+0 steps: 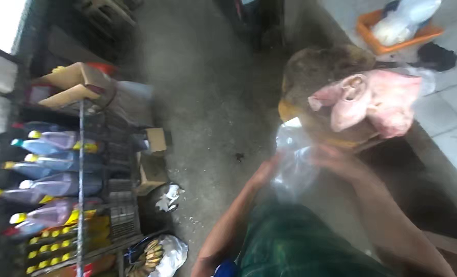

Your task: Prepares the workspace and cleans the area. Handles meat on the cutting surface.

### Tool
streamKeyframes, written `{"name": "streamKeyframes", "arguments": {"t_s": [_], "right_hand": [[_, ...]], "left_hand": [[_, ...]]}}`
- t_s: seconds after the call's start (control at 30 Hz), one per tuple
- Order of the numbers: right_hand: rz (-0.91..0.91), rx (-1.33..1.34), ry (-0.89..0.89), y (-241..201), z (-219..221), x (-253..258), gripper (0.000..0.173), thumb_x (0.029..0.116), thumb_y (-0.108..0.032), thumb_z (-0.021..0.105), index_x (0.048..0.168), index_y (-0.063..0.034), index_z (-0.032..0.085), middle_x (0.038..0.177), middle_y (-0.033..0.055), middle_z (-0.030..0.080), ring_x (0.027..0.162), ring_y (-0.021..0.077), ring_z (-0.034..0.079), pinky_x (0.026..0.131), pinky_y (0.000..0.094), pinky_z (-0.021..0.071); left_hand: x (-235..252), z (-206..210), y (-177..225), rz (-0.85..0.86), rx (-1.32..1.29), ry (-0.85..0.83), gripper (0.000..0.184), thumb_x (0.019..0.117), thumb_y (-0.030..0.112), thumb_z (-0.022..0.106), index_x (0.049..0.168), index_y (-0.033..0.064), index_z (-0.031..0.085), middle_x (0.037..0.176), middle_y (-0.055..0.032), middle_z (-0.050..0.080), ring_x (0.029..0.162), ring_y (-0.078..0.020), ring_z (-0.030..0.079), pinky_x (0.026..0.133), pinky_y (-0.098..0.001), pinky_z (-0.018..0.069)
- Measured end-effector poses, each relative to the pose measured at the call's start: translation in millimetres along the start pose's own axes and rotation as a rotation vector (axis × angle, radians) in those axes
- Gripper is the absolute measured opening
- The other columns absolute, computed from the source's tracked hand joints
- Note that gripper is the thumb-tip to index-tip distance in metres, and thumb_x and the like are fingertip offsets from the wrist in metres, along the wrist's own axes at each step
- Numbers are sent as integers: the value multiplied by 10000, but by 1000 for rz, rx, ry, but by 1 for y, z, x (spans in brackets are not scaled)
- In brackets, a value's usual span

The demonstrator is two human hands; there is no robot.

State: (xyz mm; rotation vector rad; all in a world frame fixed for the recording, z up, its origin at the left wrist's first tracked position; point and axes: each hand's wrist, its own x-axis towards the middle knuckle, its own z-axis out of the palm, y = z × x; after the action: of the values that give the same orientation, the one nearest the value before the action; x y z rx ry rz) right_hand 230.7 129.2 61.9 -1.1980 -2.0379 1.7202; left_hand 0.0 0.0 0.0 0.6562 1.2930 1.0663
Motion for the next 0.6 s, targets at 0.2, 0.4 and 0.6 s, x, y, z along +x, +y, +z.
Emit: {"name": "streamKeyframes", "arguments": {"t_s": [0.2, 0.4, 0.6], "right_hand": [[267, -330, 29, -25, 99, 97, 561, 1093, -491, 419, 1127, -1, 691, 911, 194, 666, 806, 311, 655, 789, 548, 551], [277, -123, 128, -39, 127, 190, 350, 1041, -360, 614, 1174, -43, 681, 909, 113, 712, 735, 203, 683, 715, 426, 598], [168, -370, -229, -93, 145, 318, 305, 940, -186, 672, 1193, -15, 685, 1129, 198, 704, 1065, 337, 679, 961, 576, 528]], "left_hand": [[43, -146, -17, -56, 20, 150, 591, 1059, 633, 297, 1379, 238, 598, 1204, -56, 697, 1029, -190, 675, 846, -439, 582], [82, -190, 68, 179, 709, 769, 565, 1019, 352, 607, 1454, 19, 470, 1379, -273, 550, 1185, -420, 614, 967, -593, 535], [161, -217, 122, -284, 325, 17, 502, 1059, 467, 535, 1222, 8, 656, 964, -118, 747, 782, -222, 745, 714, -413, 639]]}}
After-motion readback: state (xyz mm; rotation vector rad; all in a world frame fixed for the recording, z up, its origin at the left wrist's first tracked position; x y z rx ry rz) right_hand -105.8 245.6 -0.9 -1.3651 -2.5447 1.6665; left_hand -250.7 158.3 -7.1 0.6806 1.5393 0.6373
